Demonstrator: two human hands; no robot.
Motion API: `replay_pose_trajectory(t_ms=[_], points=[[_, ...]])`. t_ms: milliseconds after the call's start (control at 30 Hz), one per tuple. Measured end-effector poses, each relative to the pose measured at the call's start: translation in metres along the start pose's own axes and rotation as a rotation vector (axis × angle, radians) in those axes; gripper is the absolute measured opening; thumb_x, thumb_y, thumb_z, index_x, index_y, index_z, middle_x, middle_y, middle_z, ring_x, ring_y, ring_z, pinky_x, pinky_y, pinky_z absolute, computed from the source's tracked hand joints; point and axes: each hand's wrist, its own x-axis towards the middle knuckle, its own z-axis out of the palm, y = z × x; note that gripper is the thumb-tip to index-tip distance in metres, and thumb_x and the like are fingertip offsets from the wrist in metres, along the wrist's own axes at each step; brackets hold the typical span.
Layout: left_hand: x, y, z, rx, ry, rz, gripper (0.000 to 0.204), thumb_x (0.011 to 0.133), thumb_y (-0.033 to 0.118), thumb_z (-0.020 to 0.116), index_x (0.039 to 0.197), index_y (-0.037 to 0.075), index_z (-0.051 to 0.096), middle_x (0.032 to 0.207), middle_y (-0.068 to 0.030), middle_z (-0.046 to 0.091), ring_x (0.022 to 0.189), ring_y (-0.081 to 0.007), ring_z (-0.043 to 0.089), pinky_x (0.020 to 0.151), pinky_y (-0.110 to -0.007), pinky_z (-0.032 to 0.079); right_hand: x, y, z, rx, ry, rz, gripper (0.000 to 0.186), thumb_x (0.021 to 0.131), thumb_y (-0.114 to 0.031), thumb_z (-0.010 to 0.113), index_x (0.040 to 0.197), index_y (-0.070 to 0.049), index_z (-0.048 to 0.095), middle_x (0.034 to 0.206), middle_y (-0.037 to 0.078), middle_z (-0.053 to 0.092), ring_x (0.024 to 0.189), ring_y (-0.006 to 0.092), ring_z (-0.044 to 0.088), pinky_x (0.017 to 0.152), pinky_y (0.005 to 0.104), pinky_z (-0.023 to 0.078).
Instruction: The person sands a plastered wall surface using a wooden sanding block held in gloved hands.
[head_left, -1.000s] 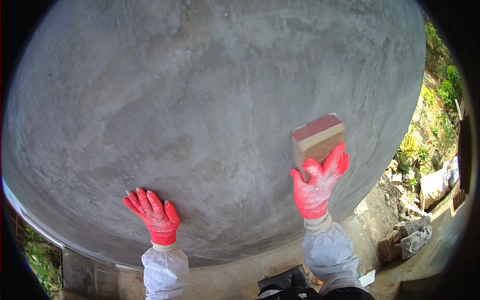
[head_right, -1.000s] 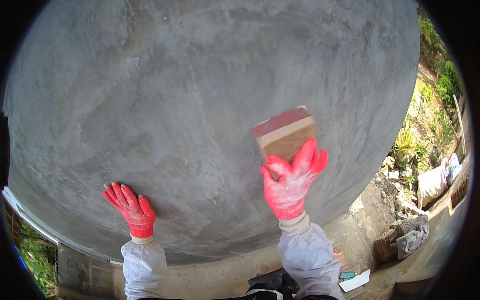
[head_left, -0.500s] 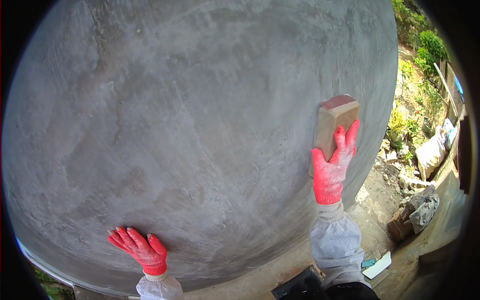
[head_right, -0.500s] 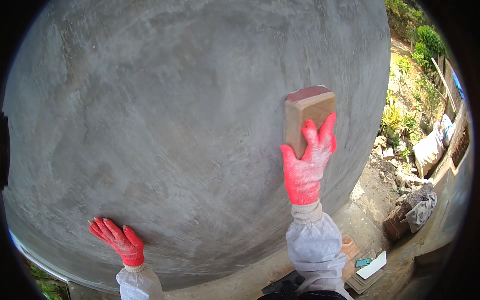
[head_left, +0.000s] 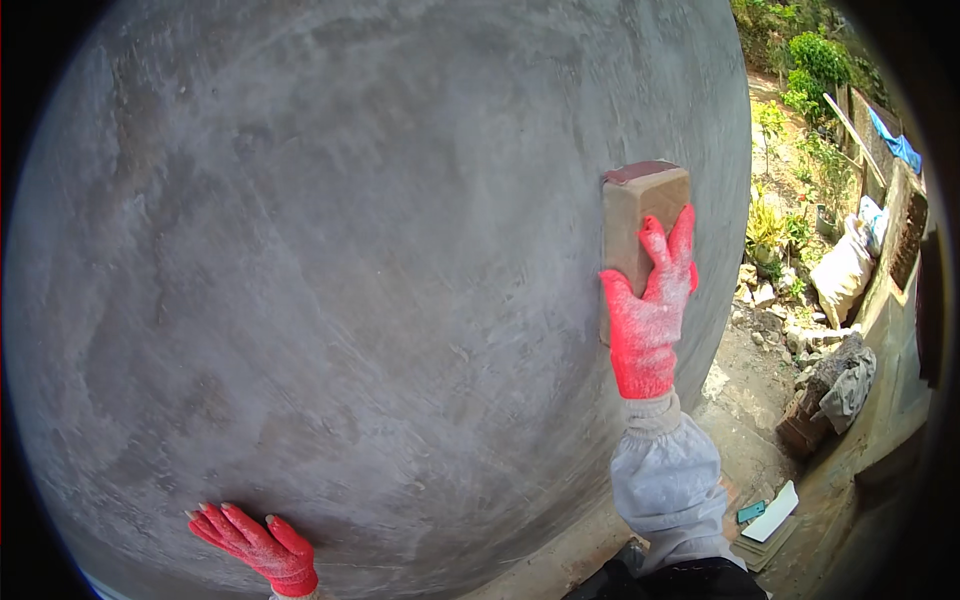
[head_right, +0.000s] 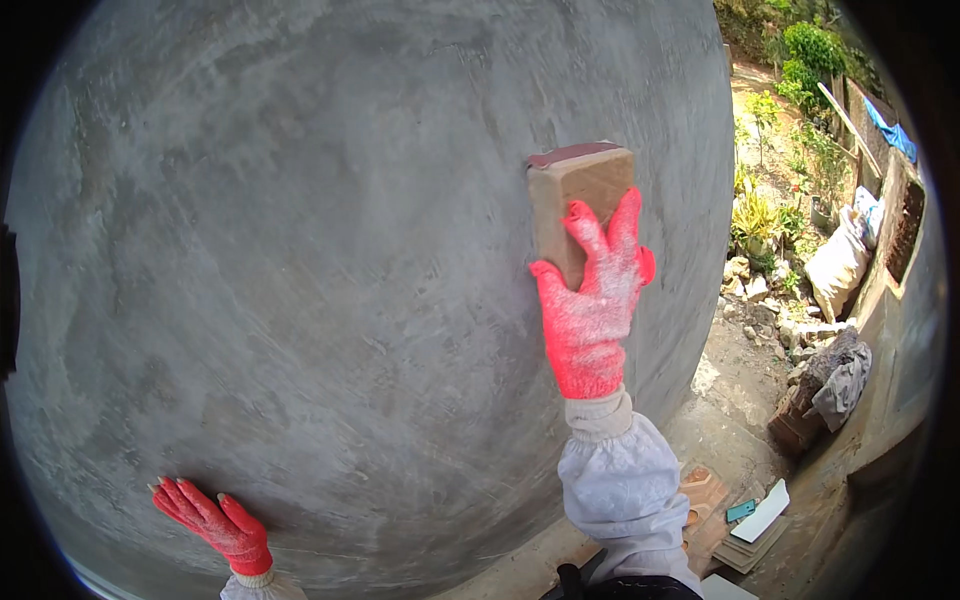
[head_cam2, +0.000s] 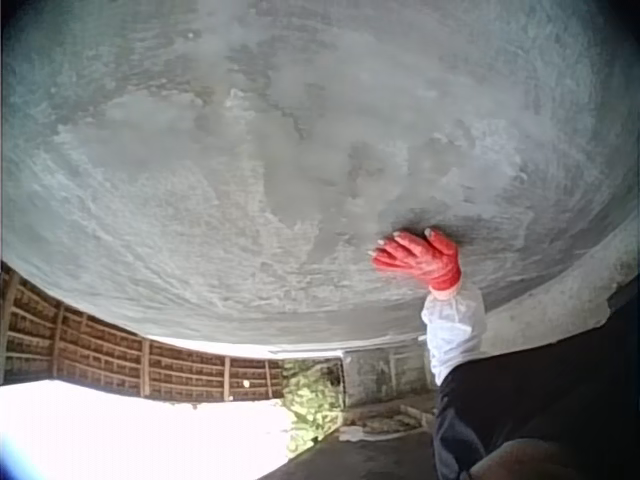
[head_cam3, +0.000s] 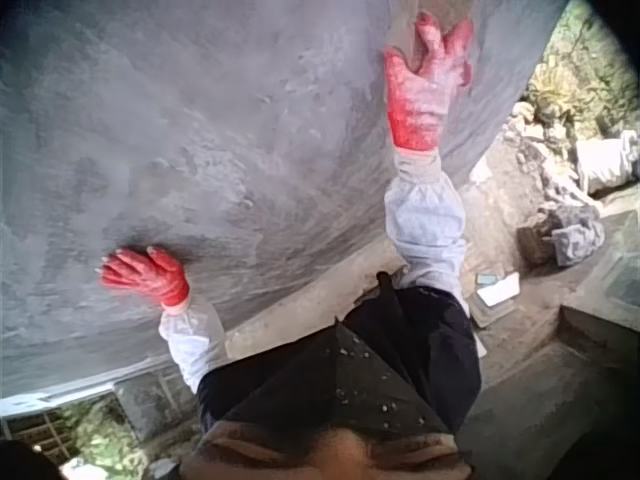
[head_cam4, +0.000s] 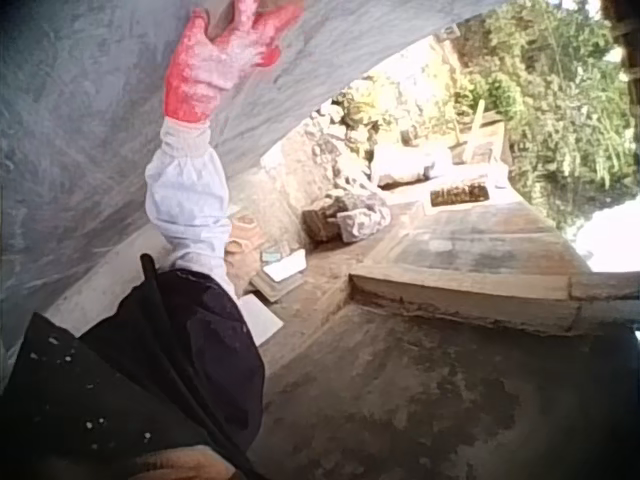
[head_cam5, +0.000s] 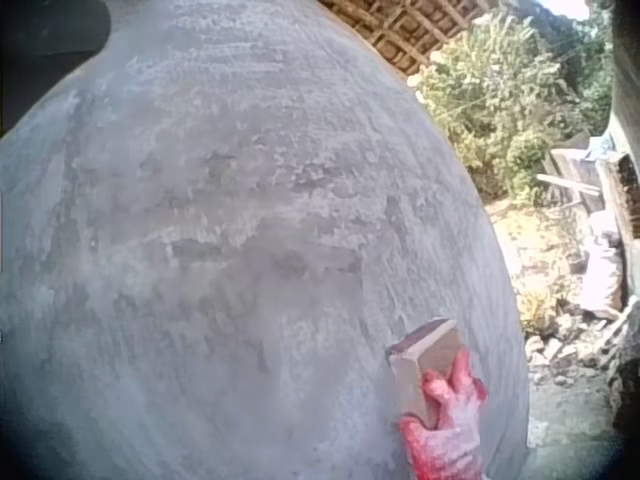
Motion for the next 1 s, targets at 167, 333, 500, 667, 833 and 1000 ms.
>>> replay_pose_trajectory(t_ms=[167,333,500,667,833,1000], points=[[-0.005,-0.004,0.005,0.059,0.011,0.028,0.057,0.103,0.019,0.041,0.155,-0.001,0.029,0.161,-0.0241,0.028,0.149,-0.0489,0.022,0.119,-0.064,0.017,-0.074,-0.106,-0.009,0.222,-0.534,-0.547,0.064,0.064,-0.05,0.083,0.122,-0.027,0.067,0.102,0.022,0.056,0.099,0.0382,0.055,0.094,0.0547,0.042],[-0.008,-0.003,-0.001,0.129,0.05,0.072,0.057,0.102,0.017,0.041,0.156,-0.001,0.029,0.162,-0.024,0.027,0.149,-0.0487,0.022,0.12,-0.063,0.017,-0.013,-0.048,-0.003,0.193,-0.418,-0.34,0.082,0.058,-0.038,0.087,0.133,-0.021,0.059,0.129,0.02,0.055,0.104,0.0381,0.057,0.102,0.0559,0.038],[0.002,0.002,0.003,0.123,0.092,0.083,0.056,0.104,0.017,0.038,0.155,-0.002,0.029,0.162,-0.0225,0.027,0.15,-0.046,0.022,0.121,-0.058,0.019,0.038,0.058,-0.009,0.181,0.013,0.002,0.075,0.062,0.004,0.081,0.132,-0.012,0.061,0.159,0.021,0.035,0.12,0.0391,0.055,0.108,0.0394,0.042],[-0.011,-0.007,0.006,0.114,0.09,0.005,0.054,0.104,0.017,0.039,0.154,-0.003,0.033,0.162,-0.0221,0.029,0.15,-0.0424,0.025,0.122,-0.054,0.02,-0.13,-0.002,-0.045,0.119,-0.512,-0.661,0.066,0.066,-0.041,0.085,0.124,-0.019,0.065,0.116,0.014,0.058,0.101,0.0371,0.056,0.096,0.0526,0.041],[-0.005,-0.008,-0.002,0.114,0.139,0.046,0.053,0.104,0.016,0.036,0.153,-0.005,0.034,0.161,-0.0218,0.031,0.149,-0.041,0.028,0.122,-0.051,0.021,-0.092,0.041,-0.048,0.035,-0.412,-0.534,0.055,0.072,-0.033,0.084,0.121,-0.015,0.068,0.126,0.02,0.059,0.104,0.0357,0.06,0.101,0.0451,0.044],[0.004,-0.005,0.004,0.094,0.205,0.06,0.053,0.104,0.016,0.035,0.153,-0.003,0.035,0.161,-0.0206,0.032,0.15,-0.0373,0.029,0.122,-0.048,0.022,0.007,0.108,-0.022,0.458,-0.015,-0.147,0.056,0.072,0.001,0.076,0.126,-0.008,0.064,0.152,0.027,0.042,0.135,0.0402,0.049,0.112,0.0401,0.04]])
